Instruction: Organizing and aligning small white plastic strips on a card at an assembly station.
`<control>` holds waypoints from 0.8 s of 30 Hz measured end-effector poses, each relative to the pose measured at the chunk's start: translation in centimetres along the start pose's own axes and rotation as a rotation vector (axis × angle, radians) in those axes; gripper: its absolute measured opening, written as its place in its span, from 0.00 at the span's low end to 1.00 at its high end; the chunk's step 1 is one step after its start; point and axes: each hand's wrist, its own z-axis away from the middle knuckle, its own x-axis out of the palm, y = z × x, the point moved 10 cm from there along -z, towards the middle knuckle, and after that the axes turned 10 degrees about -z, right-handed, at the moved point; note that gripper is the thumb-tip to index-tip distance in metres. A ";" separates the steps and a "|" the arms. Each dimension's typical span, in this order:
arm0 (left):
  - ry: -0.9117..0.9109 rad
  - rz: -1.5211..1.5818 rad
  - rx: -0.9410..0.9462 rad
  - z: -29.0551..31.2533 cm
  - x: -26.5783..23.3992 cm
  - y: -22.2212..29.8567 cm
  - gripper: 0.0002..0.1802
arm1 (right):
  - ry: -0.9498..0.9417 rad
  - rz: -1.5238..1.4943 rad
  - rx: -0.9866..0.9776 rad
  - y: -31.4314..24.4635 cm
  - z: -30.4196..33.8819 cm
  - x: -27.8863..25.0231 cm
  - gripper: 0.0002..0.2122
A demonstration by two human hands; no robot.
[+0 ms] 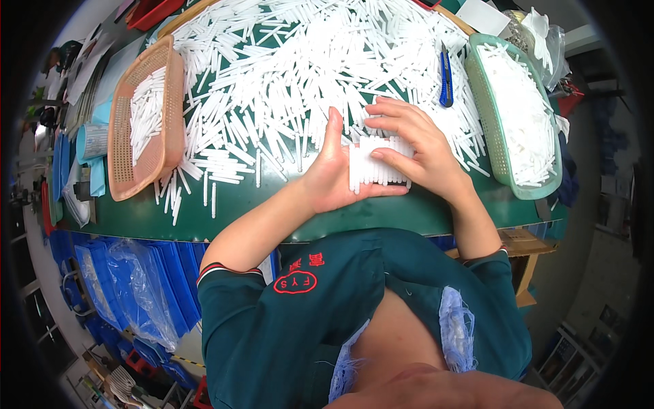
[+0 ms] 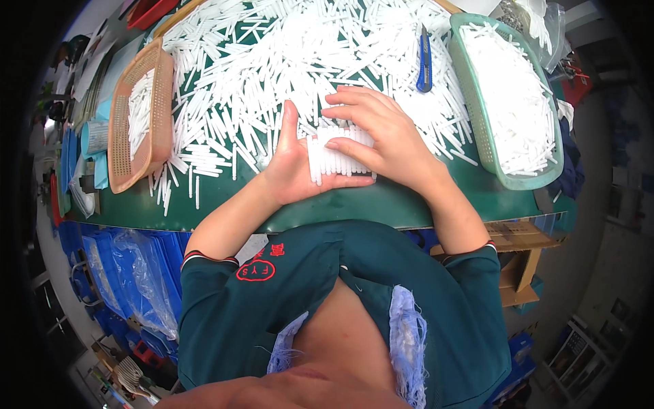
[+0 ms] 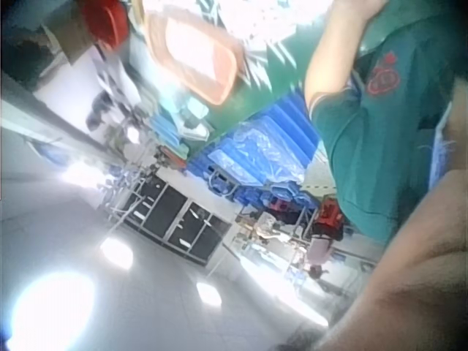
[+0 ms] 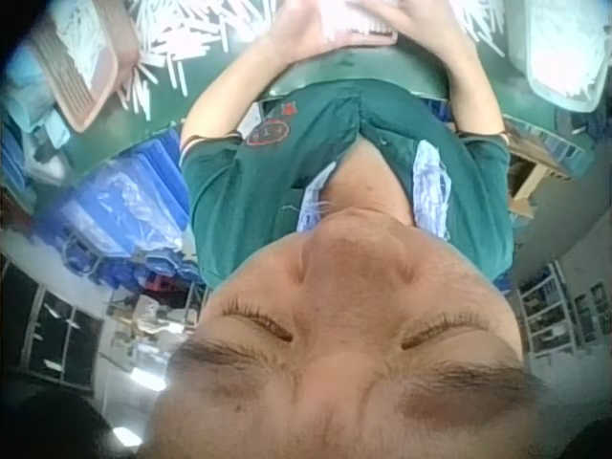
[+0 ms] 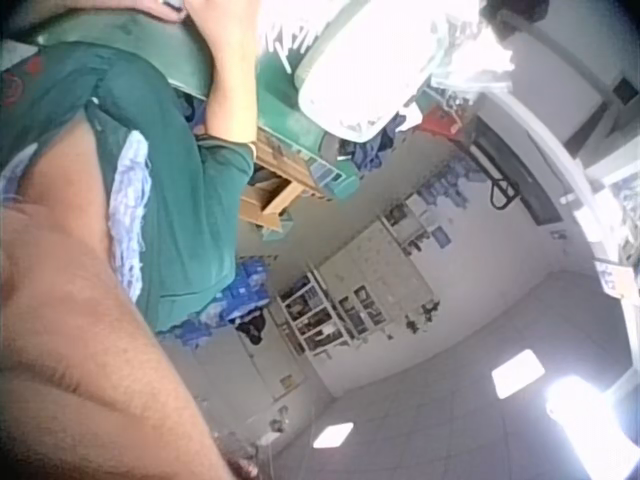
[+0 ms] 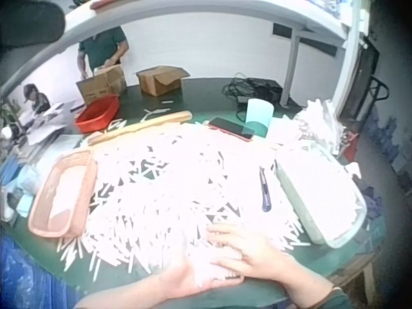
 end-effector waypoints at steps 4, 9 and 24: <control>0.012 -0.049 -0.033 -0.3 -0.1 -1.0 0.55 | -0.019 -0.013 0.032 0.1 0.0 0.4 0.10; 0.024 -0.193 -0.085 -0.3 0.1 -1.9 0.57 | -0.013 -0.169 0.141 1.6 0.6 0.9 0.07; -0.101 -0.099 -0.102 -0.4 0.8 -2.3 0.58 | 0.164 -0.330 0.424 4.5 1.3 -1.3 0.06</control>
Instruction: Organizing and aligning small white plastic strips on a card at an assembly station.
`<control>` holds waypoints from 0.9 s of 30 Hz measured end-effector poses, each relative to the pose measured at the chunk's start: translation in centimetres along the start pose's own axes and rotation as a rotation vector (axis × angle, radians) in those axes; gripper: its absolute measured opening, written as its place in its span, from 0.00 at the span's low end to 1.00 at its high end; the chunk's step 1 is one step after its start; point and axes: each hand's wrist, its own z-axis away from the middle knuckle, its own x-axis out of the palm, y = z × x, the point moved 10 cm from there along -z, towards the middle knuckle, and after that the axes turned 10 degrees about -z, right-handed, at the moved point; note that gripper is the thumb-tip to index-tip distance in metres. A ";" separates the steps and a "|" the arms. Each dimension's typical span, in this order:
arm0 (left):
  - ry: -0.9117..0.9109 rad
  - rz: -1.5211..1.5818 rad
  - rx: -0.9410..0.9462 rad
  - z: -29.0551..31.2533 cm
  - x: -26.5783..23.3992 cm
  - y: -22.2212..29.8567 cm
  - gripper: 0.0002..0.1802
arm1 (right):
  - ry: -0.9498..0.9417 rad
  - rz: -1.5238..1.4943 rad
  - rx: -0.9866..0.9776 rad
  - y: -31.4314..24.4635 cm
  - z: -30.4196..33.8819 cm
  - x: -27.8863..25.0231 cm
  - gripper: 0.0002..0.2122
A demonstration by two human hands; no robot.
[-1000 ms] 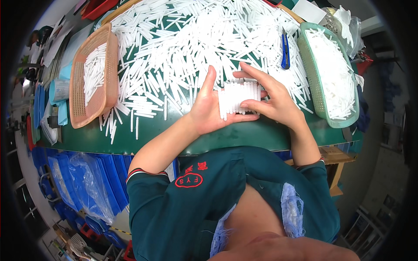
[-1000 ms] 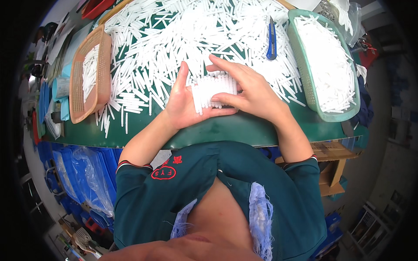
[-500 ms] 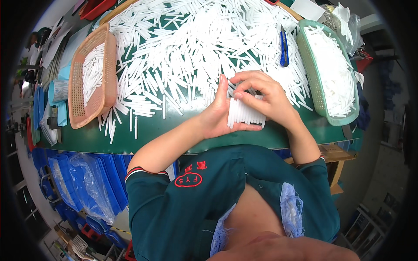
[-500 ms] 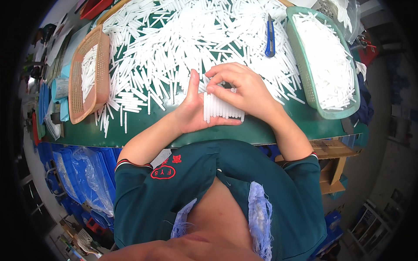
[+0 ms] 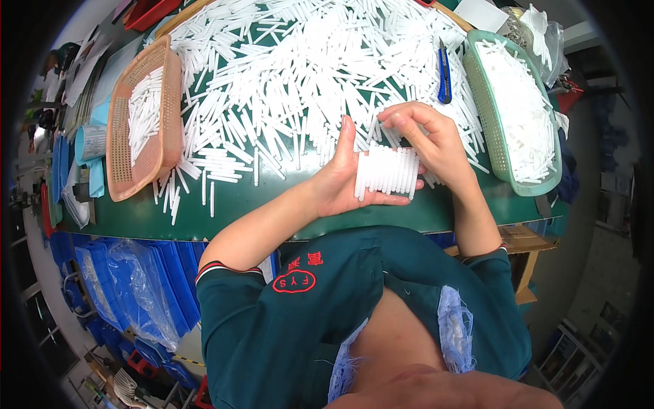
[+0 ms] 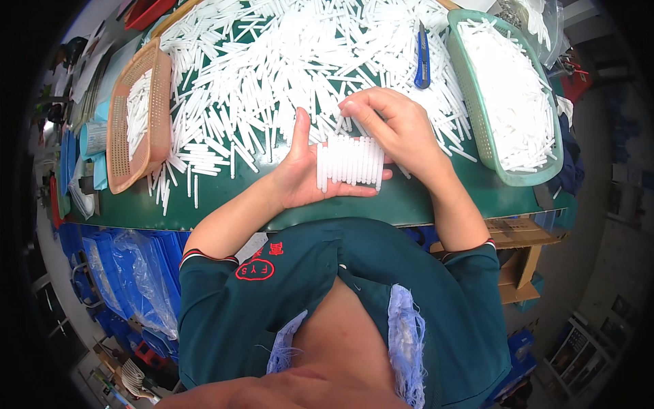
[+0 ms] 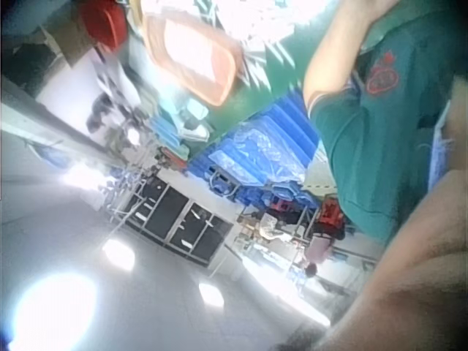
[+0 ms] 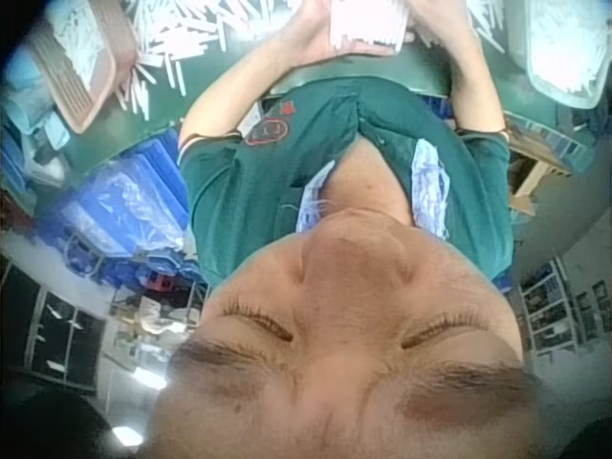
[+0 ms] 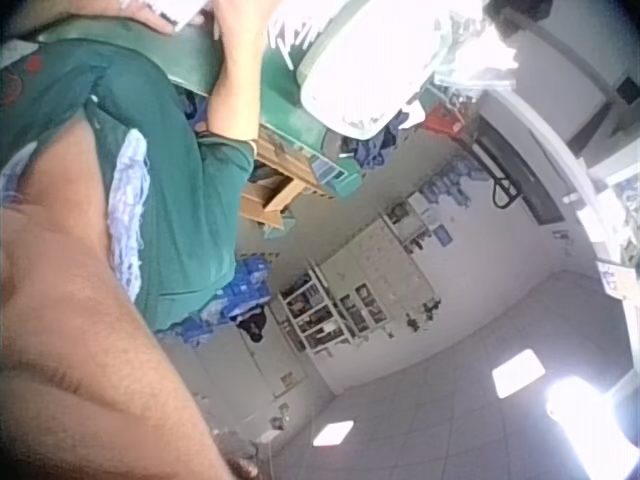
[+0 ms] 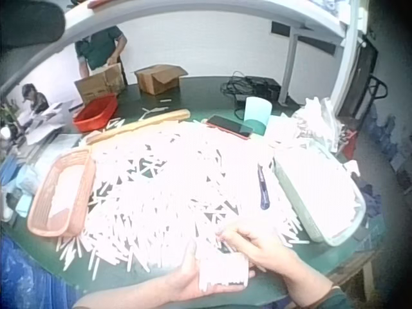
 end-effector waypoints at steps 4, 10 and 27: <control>0.046 -0.003 0.014 0.1 -0.1 0.2 0.56 | -0.182 0.252 -0.303 -3.3 0.5 1.8 0.04; 0.065 -0.032 0.000 0.0 -0.3 0.0 0.54 | -0.183 0.384 -0.347 -3.7 0.7 2.0 0.05; 0.053 0.019 -0.038 -0.1 -0.1 -0.3 0.53 | 0.045 0.502 -0.450 -4.2 0.4 0.0 0.02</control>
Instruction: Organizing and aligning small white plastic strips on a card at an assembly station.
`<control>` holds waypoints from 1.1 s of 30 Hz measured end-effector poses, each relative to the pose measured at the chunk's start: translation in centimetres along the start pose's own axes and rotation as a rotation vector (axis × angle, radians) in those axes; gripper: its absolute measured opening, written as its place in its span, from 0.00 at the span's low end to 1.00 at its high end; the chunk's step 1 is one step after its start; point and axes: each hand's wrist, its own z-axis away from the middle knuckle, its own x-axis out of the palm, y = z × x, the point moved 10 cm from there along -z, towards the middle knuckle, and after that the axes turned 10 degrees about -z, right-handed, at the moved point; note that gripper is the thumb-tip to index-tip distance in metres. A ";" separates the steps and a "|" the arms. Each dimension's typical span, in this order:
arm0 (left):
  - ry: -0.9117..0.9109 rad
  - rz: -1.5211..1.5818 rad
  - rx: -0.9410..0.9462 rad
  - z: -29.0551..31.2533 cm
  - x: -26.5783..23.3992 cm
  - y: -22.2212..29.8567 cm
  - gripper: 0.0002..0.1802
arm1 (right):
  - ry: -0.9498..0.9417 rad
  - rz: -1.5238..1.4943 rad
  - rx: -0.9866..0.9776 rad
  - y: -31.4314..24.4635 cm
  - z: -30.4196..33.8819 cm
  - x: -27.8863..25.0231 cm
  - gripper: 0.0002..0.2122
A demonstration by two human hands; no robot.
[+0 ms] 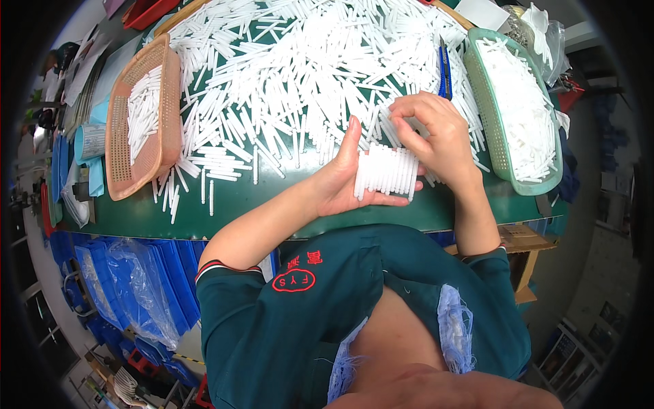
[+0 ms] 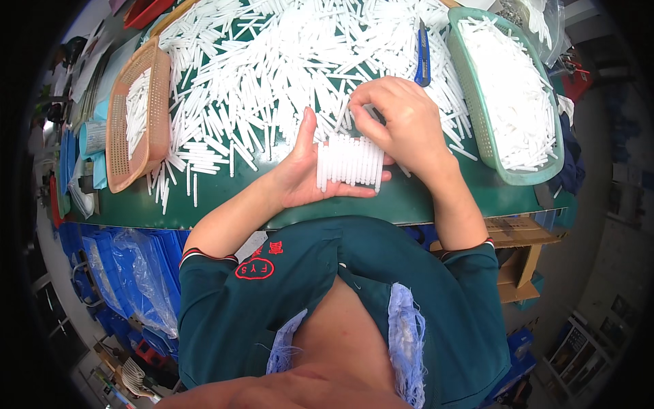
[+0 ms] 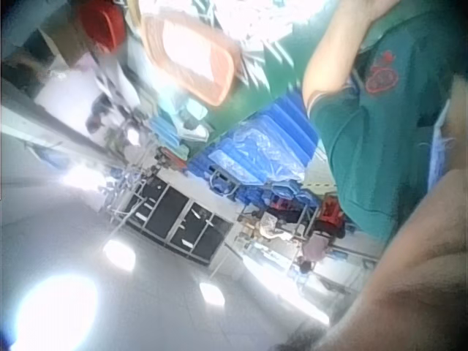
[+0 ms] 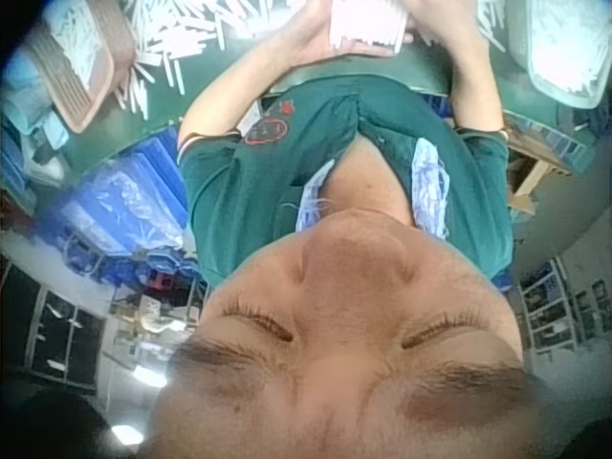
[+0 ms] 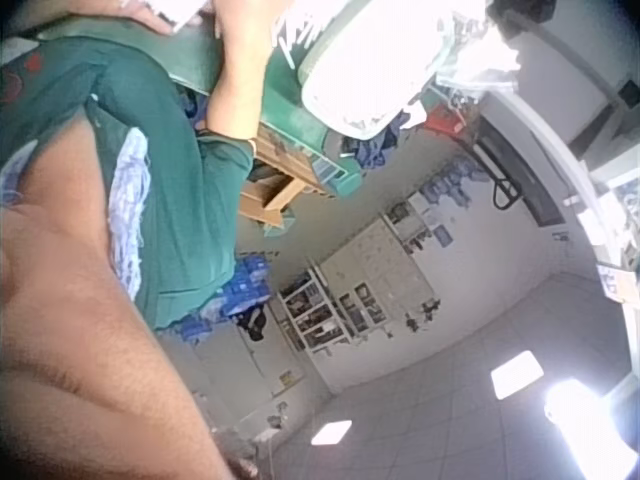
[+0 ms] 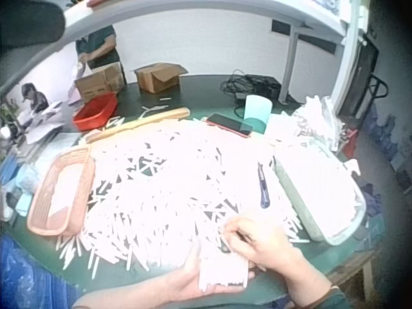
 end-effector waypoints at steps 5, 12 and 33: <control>0.003 0.005 -0.001 -0.1 -0.1 0.0 0.53 | -0.007 -0.094 0.139 1.2 0.4 0.0 0.05; 0.059 -0.084 0.034 -0.1 -0.6 0.1 0.52 | -0.307 -0.223 0.148 -0.2 1.0 3.2 0.09; 0.056 0.023 -0.018 0.1 -0.9 -0.6 0.49 | -0.249 -1.086 0.593 2.8 2.2 4.3 0.04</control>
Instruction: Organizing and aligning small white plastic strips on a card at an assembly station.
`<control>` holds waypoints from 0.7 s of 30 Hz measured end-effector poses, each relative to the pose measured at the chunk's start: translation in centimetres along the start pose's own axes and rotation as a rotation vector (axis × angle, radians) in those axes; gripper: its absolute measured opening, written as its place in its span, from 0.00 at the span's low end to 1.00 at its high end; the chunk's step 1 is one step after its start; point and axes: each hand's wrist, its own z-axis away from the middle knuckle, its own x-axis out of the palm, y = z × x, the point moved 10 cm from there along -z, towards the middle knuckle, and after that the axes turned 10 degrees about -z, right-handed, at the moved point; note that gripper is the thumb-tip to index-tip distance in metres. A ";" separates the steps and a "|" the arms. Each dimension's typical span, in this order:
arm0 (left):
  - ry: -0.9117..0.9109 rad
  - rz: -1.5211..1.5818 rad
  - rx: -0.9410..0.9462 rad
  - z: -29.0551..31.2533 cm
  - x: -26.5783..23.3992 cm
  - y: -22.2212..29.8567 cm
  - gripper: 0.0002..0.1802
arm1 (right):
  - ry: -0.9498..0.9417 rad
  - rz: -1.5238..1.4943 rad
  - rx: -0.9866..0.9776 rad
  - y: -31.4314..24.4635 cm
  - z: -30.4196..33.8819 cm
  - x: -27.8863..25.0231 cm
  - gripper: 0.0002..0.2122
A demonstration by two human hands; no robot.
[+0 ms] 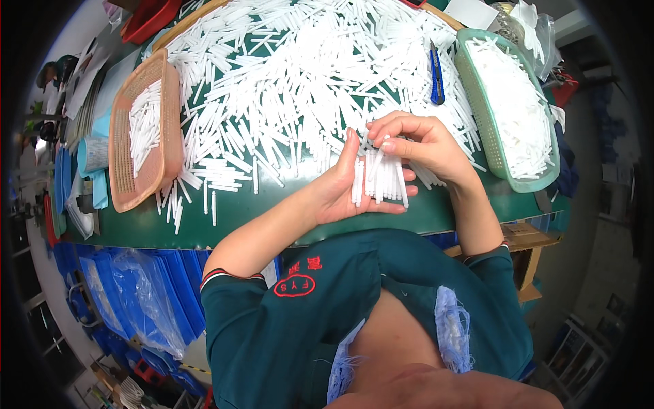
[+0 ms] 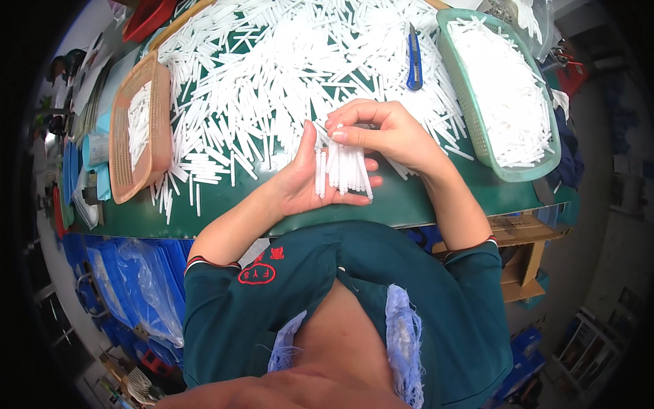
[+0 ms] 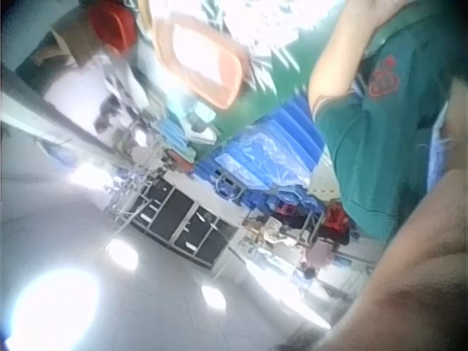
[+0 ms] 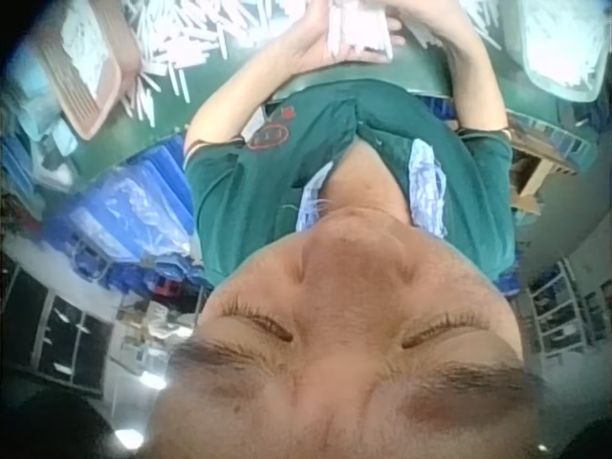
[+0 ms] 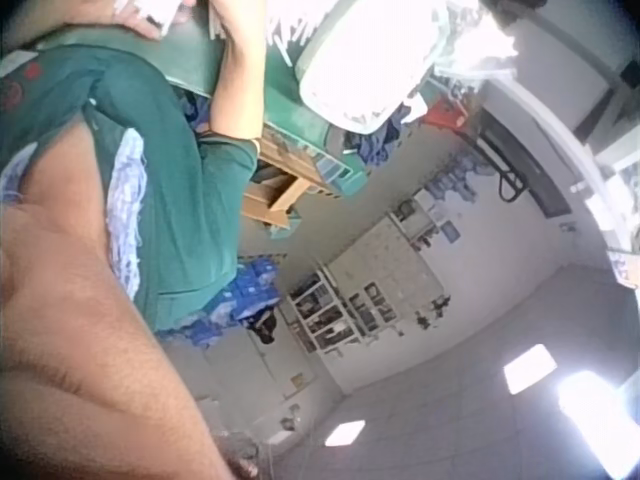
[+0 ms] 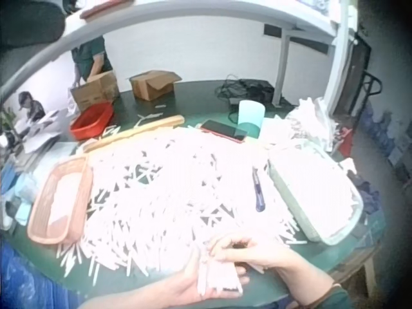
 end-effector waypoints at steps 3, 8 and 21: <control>0.051 0.028 0.022 0.0 -1.0 0.1 0.48 | 0.098 -0.054 -0.018 -0.2 0.1 -1.8 0.06; 0.046 0.079 0.074 0.3 -0.9 1.5 0.48 | 0.173 -1.052 -0.457 -3.7 0.9 -8.9 0.11; 0.017 0.127 0.204 1.3 -0.4 5.0 0.53 | 0.132 -0.254 -0.433 -5.3 0.9 -3.9 0.43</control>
